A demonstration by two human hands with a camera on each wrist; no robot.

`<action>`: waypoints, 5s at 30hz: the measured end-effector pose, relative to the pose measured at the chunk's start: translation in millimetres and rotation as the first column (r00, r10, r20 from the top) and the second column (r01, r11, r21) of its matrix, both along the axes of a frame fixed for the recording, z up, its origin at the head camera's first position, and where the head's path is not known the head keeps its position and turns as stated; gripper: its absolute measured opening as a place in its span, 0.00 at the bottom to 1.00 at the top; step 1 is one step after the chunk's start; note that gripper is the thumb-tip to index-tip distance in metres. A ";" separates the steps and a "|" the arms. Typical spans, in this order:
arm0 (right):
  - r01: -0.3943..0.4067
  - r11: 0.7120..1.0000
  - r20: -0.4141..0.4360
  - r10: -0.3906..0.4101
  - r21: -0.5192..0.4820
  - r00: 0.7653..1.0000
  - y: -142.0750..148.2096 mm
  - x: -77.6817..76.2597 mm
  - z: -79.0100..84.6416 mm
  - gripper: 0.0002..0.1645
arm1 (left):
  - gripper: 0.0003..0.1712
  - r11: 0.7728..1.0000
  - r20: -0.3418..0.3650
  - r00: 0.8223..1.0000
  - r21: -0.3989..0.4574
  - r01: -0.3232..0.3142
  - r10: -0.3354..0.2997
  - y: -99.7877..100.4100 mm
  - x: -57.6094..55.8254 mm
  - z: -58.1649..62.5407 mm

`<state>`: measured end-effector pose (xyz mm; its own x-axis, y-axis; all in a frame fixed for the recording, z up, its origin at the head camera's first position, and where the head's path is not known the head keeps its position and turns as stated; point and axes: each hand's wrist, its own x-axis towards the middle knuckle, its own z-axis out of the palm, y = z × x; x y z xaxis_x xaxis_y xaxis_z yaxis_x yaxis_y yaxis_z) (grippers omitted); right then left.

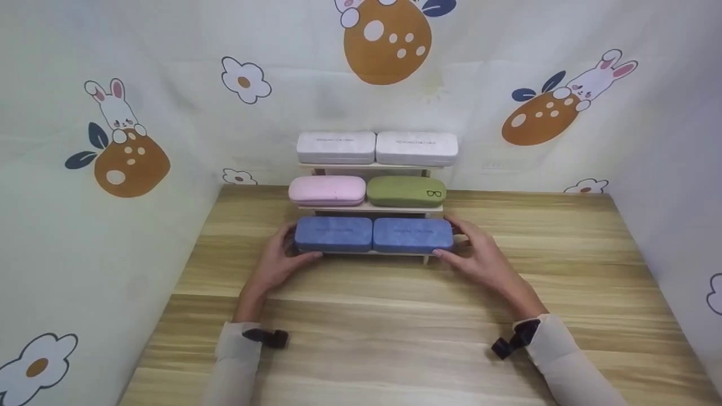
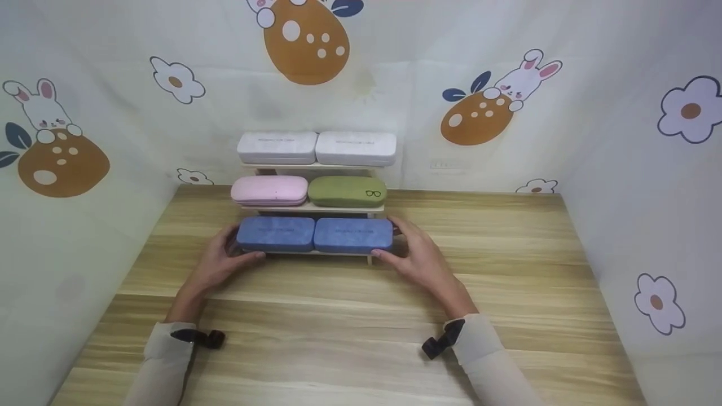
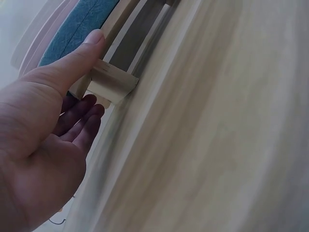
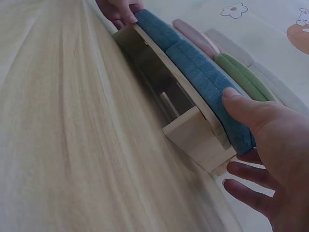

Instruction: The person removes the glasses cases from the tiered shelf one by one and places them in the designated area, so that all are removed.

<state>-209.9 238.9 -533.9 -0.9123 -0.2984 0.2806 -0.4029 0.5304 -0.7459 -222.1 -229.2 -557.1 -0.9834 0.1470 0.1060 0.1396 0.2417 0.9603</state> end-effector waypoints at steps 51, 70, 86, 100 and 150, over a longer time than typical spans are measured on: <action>0.168 0.982 0.054 -0.164 -0.091 0.985 -8.0 6.9 -8.6 0.52 | 0.51 0.999 -0.019 1.000 0.042 0.019 -0.018 0.7 -0.7 -3.4; 0.183 0.977 0.019 -0.182 -0.109 0.983 21.2 10.8 -11.1 0.48 | 0.50 0.999 -0.009 1.000 0.032 0.006 -0.006 -0.2 0.1 -3.6; 0.179 0.975 0.057 -0.173 -0.129 0.983 57.7 9.3 -9.4 0.48 | 0.53 1.000 0.012 1.000 0.007 0.014 -0.014 0.7 1.5 -1.3; 0.230 0.967 0.053 -0.226 -0.106 0.973 87.1 15.2 -12.7 0.49 | 0.50 0.999 -0.012 1.000 0.039 0.009 -0.008 -0.3 -1.0 -6.0; 0.322 0.945 0.071 -0.318 -0.055 0.946 102.5 -38.4 -26.0 0.53 | 0.51 0.999 -0.021 1.000 0.036 0.019 -0.018 1.0 1.5 -3.5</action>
